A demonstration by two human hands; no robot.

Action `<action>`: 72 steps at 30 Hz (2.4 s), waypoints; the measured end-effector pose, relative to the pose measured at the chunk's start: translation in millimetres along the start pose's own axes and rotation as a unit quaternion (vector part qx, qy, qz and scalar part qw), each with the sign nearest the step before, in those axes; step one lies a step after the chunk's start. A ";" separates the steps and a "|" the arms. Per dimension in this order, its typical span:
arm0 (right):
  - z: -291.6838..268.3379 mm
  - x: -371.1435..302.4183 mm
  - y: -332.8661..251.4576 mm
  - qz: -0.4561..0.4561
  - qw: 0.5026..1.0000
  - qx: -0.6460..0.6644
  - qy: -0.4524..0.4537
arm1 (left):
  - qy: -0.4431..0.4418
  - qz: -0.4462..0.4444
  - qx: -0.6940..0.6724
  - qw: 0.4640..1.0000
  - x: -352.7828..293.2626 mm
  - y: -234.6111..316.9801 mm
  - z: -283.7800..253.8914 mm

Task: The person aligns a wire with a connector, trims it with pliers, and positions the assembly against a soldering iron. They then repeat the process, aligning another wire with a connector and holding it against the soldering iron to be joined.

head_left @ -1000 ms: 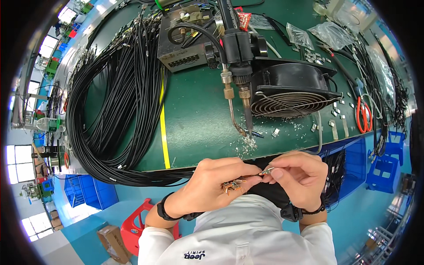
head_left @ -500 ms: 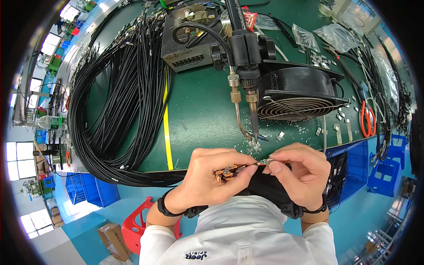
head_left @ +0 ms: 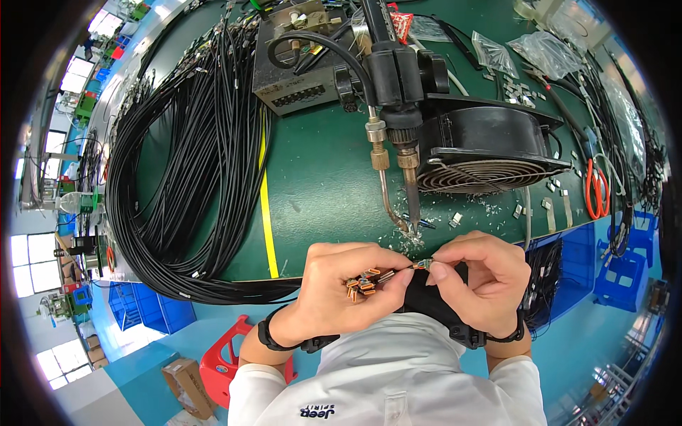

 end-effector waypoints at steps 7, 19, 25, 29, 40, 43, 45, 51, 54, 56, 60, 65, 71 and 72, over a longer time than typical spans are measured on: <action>-0.1 7.1 -4.6 -0.031 0.999 -0.031 0.004 | 0.021 -0.015 0.007 1.000 -0.7 -3.1 -3.2; 4.6 14.8 5.2 -0.008 0.999 0.039 0.013 | 0.057 -0.136 -0.081 0.986 0.3 -20.9 -10.7; 5.2 15.2 10.2 0.016 0.997 0.070 0.016 | 0.068 -0.155 -0.120 0.978 0.0 -23.7 -10.4; 6.2 17.0 7.4 0.011 0.998 0.069 0.005 | 0.079 -0.150 -0.142 0.975 0.6 -23.9 -11.6; 6.7 17.2 2.7 0.001 0.996 0.086 0.009 | 0.073 -0.159 -0.168 0.970 -1.4 -23.8 -11.4; 6.2 16.7 3.6 0.006 0.996 0.088 0.010 | 0.090 -0.160 -0.165 0.969 0.0 -23.8 -12.9; 6.4 17.3 3.9 0.007 0.996 0.088 0.011 | 0.087 -0.166 -0.167 0.968 -1.0 -25.1 -11.9; 6.1 16.5 6.1 0.020 0.994 0.107 0.014 | 0.082 -0.164 -0.162 0.970 -0.9 -24.8 -12.2; 6.2 16.6 4.1 0.012 0.995 0.093 0.014 | 0.087 -0.154 -0.160 0.971 -1.8 -26.3 -13.0; 6.3 16.3 4.2 0.014 0.996 0.089 0.018 | 0.081 -0.152 -0.152 0.973 -1.3 -25.7 -13.8; 5.0 14.4 8.5 0.019 0.999 0.042 0.022 | 0.064 -0.142 -0.120 0.981 -0.6 -23.7 -12.6; 4.2 10.3 12.8 0.075 0.996 0.048 0.022 | 0.049 -0.095 -0.070 0.992 -0.5 -17.0 -9.2; 4.3 9.1 4.5 0.036 0.998 -0.027 -0.038 | 0.009 -0.006 -0.010 1.000 2.4 -2.7 -1.0; 5.2 8.9 3.1 0.031 0.997 -0.043 -0.048 | -0.001 0.001 0.001 1.000 2.2 -1.6 0.0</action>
Point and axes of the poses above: each hand's wrist, its own x-axis towards the middle knuckle, its own z-axis out of the palm, y = z × x, the point moved 10 cm from there along x, towards the middle knuckle, and after that the axes turned 9 degrees about -x, right-handed, at the moved point
